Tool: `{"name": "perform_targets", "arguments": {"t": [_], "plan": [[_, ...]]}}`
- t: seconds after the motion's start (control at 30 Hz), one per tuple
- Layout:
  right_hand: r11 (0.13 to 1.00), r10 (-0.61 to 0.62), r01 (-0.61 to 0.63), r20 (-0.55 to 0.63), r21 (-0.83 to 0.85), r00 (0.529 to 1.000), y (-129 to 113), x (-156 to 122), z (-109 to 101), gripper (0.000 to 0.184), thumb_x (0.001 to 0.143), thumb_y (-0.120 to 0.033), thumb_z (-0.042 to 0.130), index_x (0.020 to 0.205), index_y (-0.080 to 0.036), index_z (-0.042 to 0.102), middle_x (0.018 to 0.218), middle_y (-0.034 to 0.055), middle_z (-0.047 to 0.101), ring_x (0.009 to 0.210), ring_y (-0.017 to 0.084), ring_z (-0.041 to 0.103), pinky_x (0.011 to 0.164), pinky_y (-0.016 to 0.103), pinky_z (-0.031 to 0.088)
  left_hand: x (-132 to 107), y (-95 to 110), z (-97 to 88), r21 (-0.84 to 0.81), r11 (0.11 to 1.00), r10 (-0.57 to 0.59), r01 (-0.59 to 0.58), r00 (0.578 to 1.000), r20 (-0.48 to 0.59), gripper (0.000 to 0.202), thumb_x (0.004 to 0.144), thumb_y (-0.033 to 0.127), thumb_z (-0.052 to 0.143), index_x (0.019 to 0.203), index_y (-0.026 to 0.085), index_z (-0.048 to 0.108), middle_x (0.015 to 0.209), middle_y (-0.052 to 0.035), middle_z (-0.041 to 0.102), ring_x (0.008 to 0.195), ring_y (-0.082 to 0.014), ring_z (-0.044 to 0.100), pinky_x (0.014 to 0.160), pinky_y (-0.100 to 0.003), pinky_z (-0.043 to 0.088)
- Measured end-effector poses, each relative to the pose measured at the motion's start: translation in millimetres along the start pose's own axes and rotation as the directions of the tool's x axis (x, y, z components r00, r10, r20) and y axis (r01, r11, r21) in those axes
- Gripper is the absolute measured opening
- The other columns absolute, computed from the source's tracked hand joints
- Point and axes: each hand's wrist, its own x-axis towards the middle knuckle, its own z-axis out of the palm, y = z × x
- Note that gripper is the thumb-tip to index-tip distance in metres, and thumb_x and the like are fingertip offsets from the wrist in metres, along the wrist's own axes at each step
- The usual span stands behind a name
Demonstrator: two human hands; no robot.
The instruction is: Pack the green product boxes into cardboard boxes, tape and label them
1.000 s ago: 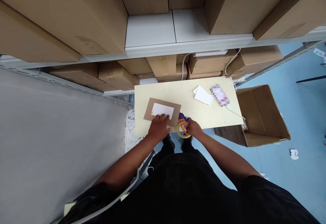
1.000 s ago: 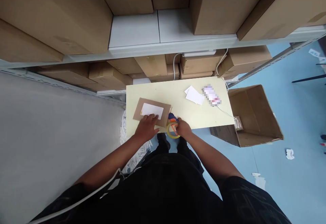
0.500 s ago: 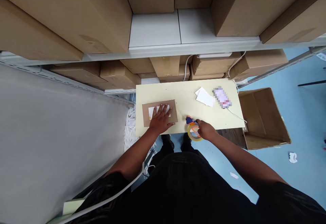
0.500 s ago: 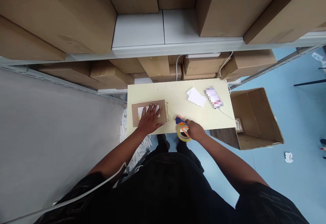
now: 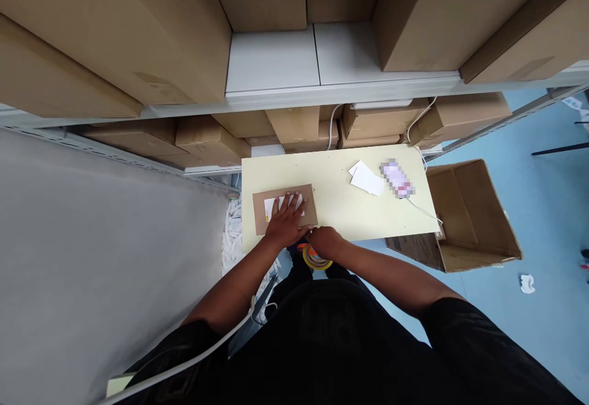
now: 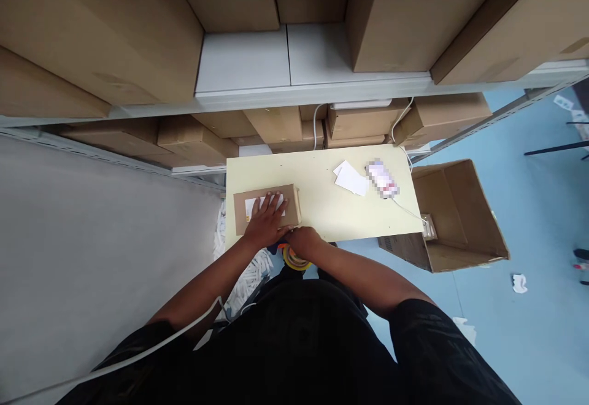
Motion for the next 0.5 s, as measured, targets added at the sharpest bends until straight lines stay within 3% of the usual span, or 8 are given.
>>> {"name": "perform_targets", "arguments": {"t": [0.1, 0.27, 0.4, 0.5], "plan": [[1.000, 0.004, -0.004, 0.013, 0.017, 1.000, 4.8, -12.7, 5.9, 0.053, 0.088, -0.014, 0.064, 0.139, -0.021, 0.056, 0.122, 0.0173, 0.071, 0.107, 0.031, 0.071, 0.086, 0.038, 0.053, -1.3, -0.5, -0.5, -0.003, 1.000, 0.002, -0.002, 1.000, -0.019, 0.083, 0.096, 0.062, 0.052, 0.166, 0.022, 0.027, 0.174, -0.0107, 0.016, 0.161, -0.0357, 0.004, 0.128, -0.059, 0.001], [0.970, 0.221, -0.210, -0.086, 0.121, 0.972, 47.9, -74.3, 17.7, 0.053, 0.085, -0.012, 0.058, 0.137, -0.022, 0.056, 0.115, 0.0135, 0.073, 0.101, 0.028, 0.071, 0.078, 0.032, 0.048, -4.1, -1.5, 0.6, -0.025, 1.000, 0.013, -0.014, 0.999, -0.052, 0.077, 0.099, 0.061, 0.047, 0.164, 0.022, 0.033, 0.173, -0.0105, 0.021, 0.161, -0.0346, 0.007, 0.129, -0.057, 0.002], [0.844, 0.478, -0.413, -0.130, 0.341, 0.869, 74.8, -111.1, 27.4, 0.055, 0.081, -0.009, 0.054, 0.135, -0.021, 0.055, 0.104, 0.0095, 0.075, 0.094, 0.025, 0.072, 0.071, 0.028, 0.043, -6.4, -4.2, 3.3, -0.044, 0.999, 0.011, -0.014, 0.997, -0.072, 0.072, 0.100, 0.055, 0.048, 0.162, 0.021, 0.036, 0.172, -0.0108, 0.024, 0.161, -0.0345, 0.010, 0.129, -0.058, 0.005], [0.725, 0.609, -0.453, -0.175, 0.519, 0.774, 84.9, -116.5, 24.8, 0.048, 0.082, -0.011, 0.053, 0.130, -0.020, 0.055, 0.093, 0.0063, 0.074, 0.086, 0.024, 0.071, 0.069, 0.028, 0.044, -7.0, -7.6, 4.6, -0.066, 0.998, 0.020, -0.026, 0.996, -0.086, 0.068, 0.101, 0.051, 0.048, 0.161, 0.021, 0.039, 0.172, -0.0107, 0.025, 0.161, -0.0332, 0.012, 0.129, -0.057, 0.008]]}}
